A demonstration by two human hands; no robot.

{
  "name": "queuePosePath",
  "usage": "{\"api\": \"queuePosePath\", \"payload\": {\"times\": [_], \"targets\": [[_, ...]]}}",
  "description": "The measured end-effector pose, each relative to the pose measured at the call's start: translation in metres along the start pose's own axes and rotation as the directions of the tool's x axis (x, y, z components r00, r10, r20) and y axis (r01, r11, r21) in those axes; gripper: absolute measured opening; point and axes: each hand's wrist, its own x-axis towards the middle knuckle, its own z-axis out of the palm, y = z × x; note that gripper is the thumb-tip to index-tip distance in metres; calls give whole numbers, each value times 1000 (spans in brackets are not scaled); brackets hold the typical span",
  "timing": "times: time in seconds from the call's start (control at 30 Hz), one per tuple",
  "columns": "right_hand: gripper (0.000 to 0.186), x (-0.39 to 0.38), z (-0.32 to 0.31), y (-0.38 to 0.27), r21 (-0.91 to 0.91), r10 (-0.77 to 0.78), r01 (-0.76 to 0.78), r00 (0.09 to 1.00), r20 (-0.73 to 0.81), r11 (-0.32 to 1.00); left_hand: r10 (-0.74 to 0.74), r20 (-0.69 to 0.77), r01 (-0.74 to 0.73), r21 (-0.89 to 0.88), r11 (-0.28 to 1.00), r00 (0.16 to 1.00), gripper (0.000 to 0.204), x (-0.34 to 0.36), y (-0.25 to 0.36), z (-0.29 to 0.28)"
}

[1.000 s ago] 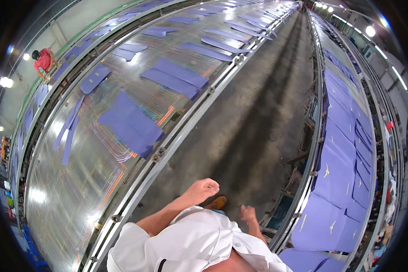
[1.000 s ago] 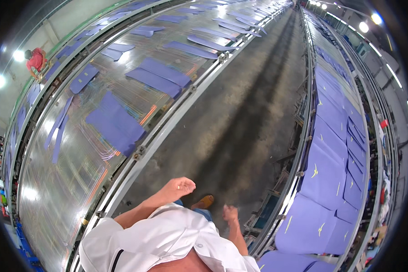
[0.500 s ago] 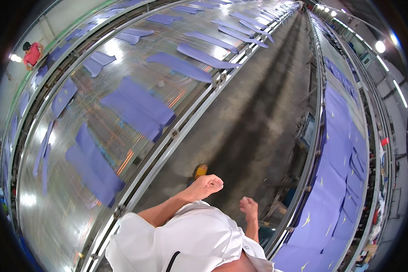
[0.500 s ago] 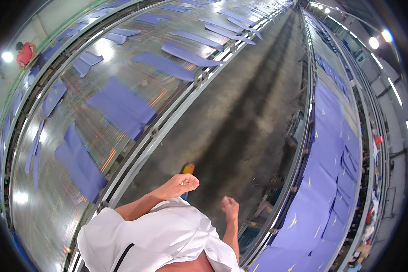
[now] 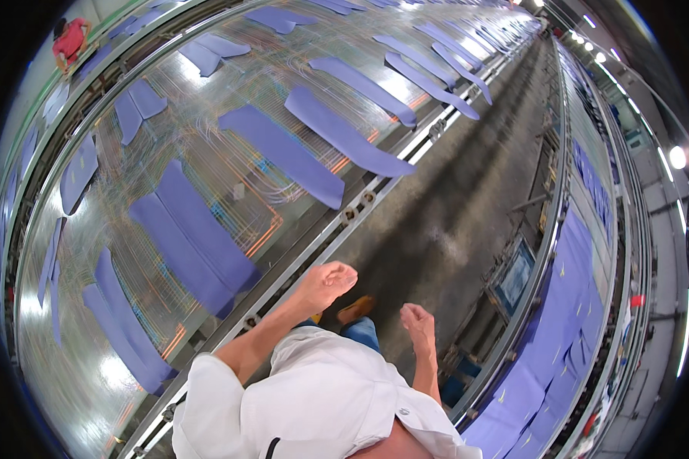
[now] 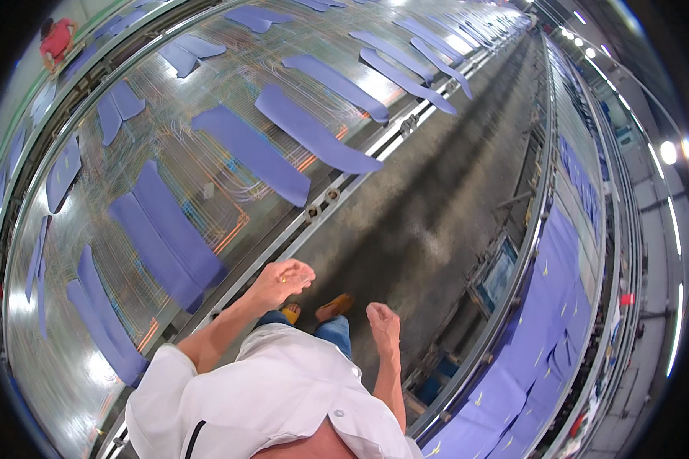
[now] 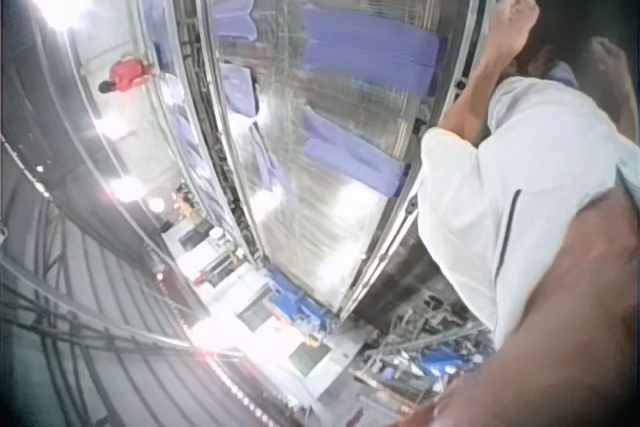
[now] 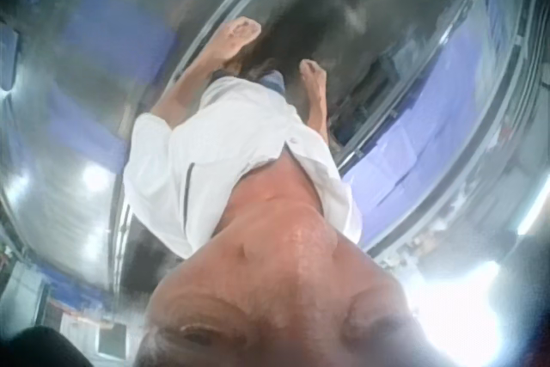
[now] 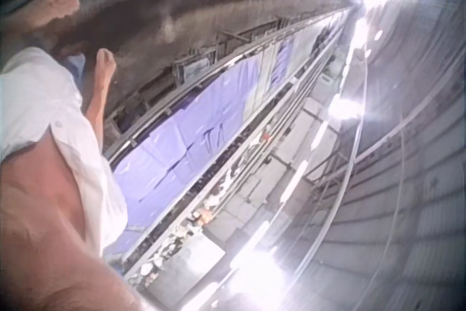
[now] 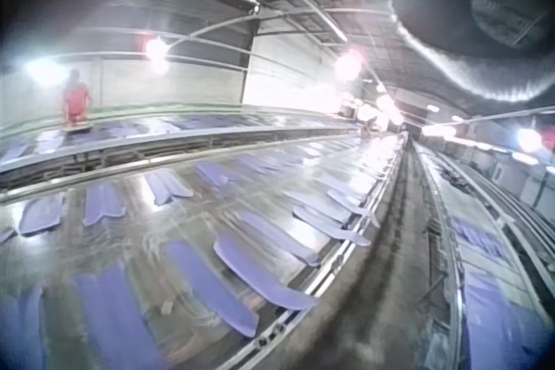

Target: The person stirs a light green liquid in a small container, then pours it onto a screen printing frame. After wiping their hands, they walk to a drying rack and fold a purple printed fabric piece.

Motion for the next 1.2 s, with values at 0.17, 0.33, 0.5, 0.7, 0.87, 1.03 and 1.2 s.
{"api": "queuePosePath", "payload": {"times": [0.17,0.33,0.5,0.7,0.87,1.03,1.2], "targets": [[30,109,0,-102,9,-152,154,957,248,988,-227,-197,144,-365,920,954,34,35,15,8],[27,185,1,-207,85,-295,306,748,594,948,-262,-454,-17,-524,852,852,37,100,28,22],[29,245,24,-300,62,-391,578,465,795,814,-288,-592,-208,-628,750,753,47,144,41,34],[31,288,90,-369,151,-478,742,250,842,653,-366,-622,-265,-691,672,693,57,198,31,24],[30,321,157,-400,73,-480,875,192,856,479,-373,-588,-234,-709,665,718,66,223,38,12],[35,379,236,-424,113,-472,980,-21,881,167,-443,-564,-179,-735,654,697,68,249,49,6],[42,438,332,-425,105,-391,991,-129,911,-83,-475,-648,-215,-698,683,596,68,273,34,12]]}}
